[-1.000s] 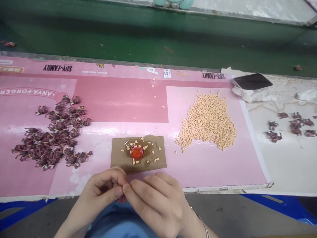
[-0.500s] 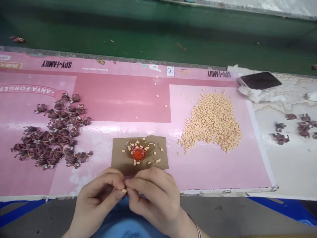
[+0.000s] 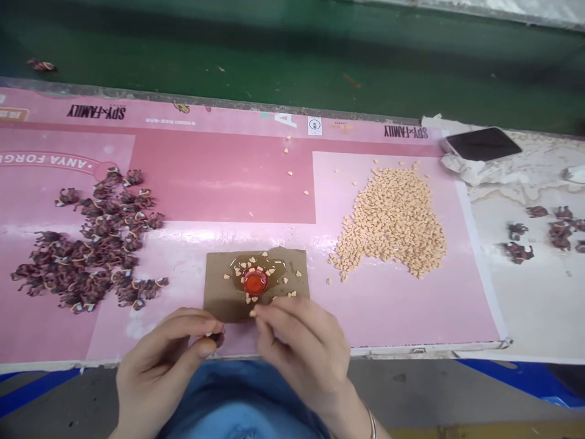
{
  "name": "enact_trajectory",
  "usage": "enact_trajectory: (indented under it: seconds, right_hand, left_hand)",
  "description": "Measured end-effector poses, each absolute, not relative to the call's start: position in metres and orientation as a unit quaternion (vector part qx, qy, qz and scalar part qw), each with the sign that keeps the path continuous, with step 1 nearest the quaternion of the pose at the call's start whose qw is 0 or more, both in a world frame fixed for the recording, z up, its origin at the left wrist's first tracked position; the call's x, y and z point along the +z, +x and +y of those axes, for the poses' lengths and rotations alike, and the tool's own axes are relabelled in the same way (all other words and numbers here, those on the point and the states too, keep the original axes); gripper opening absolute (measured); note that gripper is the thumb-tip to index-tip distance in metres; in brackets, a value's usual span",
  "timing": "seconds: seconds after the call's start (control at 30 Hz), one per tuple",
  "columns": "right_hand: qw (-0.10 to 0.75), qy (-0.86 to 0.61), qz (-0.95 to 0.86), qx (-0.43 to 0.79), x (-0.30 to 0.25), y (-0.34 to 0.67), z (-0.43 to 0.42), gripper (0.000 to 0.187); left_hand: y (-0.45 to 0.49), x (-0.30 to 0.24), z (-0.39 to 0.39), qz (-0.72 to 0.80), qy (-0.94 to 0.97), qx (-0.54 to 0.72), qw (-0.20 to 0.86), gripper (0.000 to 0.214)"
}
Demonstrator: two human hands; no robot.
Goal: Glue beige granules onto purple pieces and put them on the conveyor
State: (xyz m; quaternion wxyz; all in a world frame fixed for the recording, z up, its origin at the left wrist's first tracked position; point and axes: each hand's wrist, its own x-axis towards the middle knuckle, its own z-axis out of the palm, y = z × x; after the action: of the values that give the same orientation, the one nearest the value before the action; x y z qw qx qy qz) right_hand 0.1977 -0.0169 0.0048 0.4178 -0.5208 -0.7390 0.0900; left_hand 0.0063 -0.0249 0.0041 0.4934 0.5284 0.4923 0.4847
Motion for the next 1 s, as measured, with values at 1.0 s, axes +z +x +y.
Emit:
enact_trajectory:
  seconds: [1.0]
  right_hand:
    - [0.395,-0.547,-0.737,0.037,-0.015,0.203,-0.002,0.014]
  left_hand:
    - [0.003,-0.001,-0.022,0.477,0.377,0.54,0.583,0.009]
